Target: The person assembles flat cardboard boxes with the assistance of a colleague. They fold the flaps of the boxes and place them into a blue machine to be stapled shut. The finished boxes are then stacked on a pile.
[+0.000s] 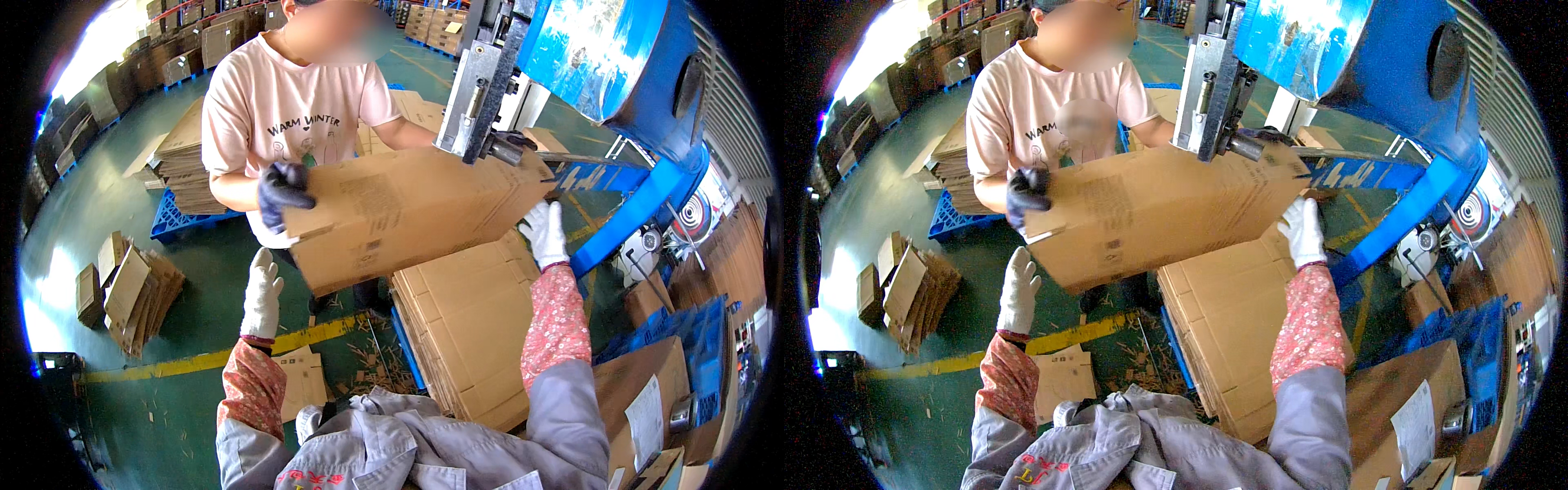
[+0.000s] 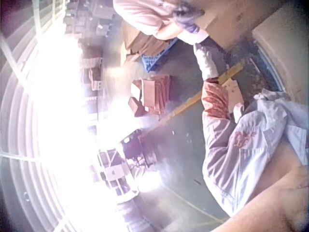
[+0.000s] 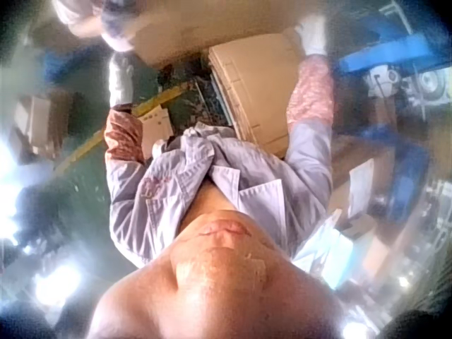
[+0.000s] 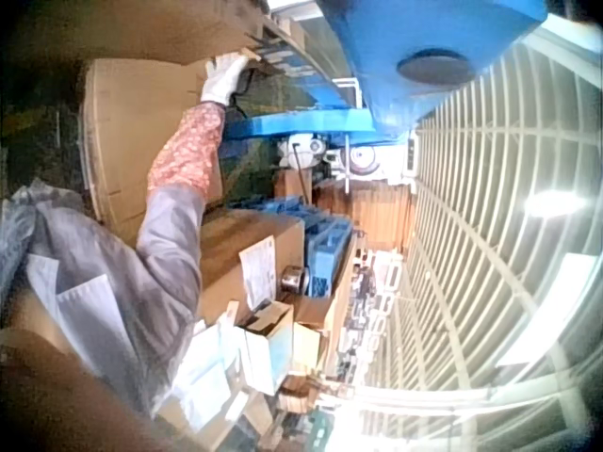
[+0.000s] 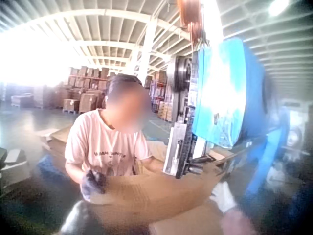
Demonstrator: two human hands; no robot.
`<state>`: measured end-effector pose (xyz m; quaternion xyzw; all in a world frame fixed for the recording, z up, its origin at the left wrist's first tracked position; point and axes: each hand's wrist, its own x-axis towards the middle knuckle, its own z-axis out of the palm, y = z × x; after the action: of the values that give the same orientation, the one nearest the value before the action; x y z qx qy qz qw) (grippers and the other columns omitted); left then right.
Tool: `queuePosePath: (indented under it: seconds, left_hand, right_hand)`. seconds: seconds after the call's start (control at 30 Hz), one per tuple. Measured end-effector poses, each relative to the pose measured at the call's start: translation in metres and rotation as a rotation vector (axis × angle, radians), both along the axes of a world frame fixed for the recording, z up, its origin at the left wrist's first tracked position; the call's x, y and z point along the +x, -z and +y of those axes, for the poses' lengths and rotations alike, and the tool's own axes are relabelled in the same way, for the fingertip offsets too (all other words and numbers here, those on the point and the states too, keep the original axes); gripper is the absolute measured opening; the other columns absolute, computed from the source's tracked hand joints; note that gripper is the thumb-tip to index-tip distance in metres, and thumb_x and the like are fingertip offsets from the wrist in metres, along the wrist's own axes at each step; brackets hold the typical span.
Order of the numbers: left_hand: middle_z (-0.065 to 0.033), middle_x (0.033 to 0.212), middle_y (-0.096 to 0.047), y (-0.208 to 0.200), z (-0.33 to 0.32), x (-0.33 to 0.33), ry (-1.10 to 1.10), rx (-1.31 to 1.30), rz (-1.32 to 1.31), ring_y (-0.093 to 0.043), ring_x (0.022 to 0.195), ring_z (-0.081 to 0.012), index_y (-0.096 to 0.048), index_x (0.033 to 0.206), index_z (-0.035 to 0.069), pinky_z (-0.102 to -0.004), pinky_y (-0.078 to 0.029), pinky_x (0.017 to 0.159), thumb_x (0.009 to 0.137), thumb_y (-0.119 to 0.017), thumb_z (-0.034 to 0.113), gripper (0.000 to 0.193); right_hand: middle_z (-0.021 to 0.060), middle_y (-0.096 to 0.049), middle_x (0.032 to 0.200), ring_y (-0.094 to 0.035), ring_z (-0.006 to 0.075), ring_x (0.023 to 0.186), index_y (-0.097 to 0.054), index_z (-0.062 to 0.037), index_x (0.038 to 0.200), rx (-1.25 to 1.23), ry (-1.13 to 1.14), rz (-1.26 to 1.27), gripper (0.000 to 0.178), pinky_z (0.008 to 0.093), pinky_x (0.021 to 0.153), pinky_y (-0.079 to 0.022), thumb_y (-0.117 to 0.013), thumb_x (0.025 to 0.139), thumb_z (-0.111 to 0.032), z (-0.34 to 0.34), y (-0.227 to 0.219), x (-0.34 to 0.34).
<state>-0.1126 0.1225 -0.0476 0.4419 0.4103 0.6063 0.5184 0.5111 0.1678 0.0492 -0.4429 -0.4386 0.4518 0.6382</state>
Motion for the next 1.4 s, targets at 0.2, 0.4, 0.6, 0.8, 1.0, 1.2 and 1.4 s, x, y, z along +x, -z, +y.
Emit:
queuePosePath:
  seconds: [0.2,0.4,0.6,0.8,1.0,1.2,1.4]
  left_hand:
    - [-0.0102,0.147,-0.046,0.014,0.021,-0.005,0.14,0.196,-0.214,-0.045,0.134,-0.0253,-0.038,0.15,0.009,-0.0445,-0.037,0.111,0.099,-0.053,0.054,0.069]
    - [-0.0096,0.135,-0.057,0.085,0.026,-0.057,0.141,0.255,-0.186,-0.059,0.118,-0.0229,-0.04,0.147,0.007,-0.0419,-0.052,0.099,0.102,-0.058,0.033,0.055]
    - [-0.0122,0.141,-0.055,0.201,0.018,-0.196,0.026,0.091,-0.428,-0.058,0.122,-0.0269,-0.039,0.149,0.005,-0.0452,-0.049,0.102,0.098,-0.059,0.049,0.07]
    - [-0.0129,0.148,-0.048,0.024,-0.089,-0.196,0.139,0.161,-0.436,-0.051,0.131,-0.0314,-0.034,0.154,0.006,-0.0476,-0.043,0.109,0.087,-0.073,0.056,0.093]
    - [-0.0137,0.122,-0.066,-0.119,-0.115,-0.218,0.187,-0.185,-0.004,-0.067,0.105,-0.0269,-0.054,0.133,0.0,-0.0395,-0.054,0.094,0.089,-0.069,0.023,0.052]
    - [-0.0149,0.133,-0.062,-0.008,-0.062,-0.23,0.954,-0.604,-0.209,-0.063,0.116,-0.0314,-0.049,0.141,0.001,-0.0444,-0.053,0.099,0.085,-0.077,0.029,0.068]
    - [-0.0171,0.141,-0.056,0.106,-0.097,-0.149,1.396,-0.912,0.191,-0.059,0.126,-0.0334,-0.041,0.148,0.002,-0.0489,-0.051,0.105,0.092,-0.068,0.021,0.065]
  right_hand:
    - [0.0063,-0.055,0.136,-0.051,0.0204,0.12,-0.051,-0.01,0.142,-0.004,0.118,0.109,0.065,0.0402,0.104,-0.039,-0.06,0.096,-0.054,0.029,0.044,-0.028]
    - [-0.0014,-0.059,0.125,-0.052,0.0124,0.109,-0.058,-0.0093,0.136,0.062,0.149,0.003,0.06,0.0333,0.095,-0.042,-0.07,0.091,-0.047,0.015,0.048,-0.096]
    - [0.0008,-0.063,0.126,-0.056,0.0144,0.114,-0.061,-0.0061,0.132,0.032,0.049,-0.021,0.053,0.0347,0.101,-0.043,-0.07,0.093,-0.04,-0.01,0.029,-0.213]
    - [0.0066,-0.069,0.119,-0.065,0.0195,0.104,-0.065,-0.0004,0.126,-0.084,0.273,-0.178,0.051,0.0346,0.093,-0.05,-0.072,0.092,-0.038,-0.094,0.008,-0.319]
    - [0.0079,-0.071,0.112,-0.066,0.0174,0.097,-0.067,0.0027,0.121,-0.27,0.433,-0.215,0.041,0.032,0.087,-0.052,-0.075,0.091,-0.025,-0.224,0.016,-0.39]
    - [0.009,-0.072,0.113,-0.066,0.0183,0.1,-0.063,0.001,0.127,-0.452,0.613,0.121,0.045,0.0334,0.089,-0.052,-0.075,0.091,-0.021,-0.385,0.095,-0.449]
    - [0.0135,-0.072,0.114,-0.072,0.027,0.096,-0.063,0.0004,0.129,-0.779,0.916,0.853,0.052,0.0418,0.084,-0.057,-0.079,0.086,-0.026,-0.628,0.208,-0.54]
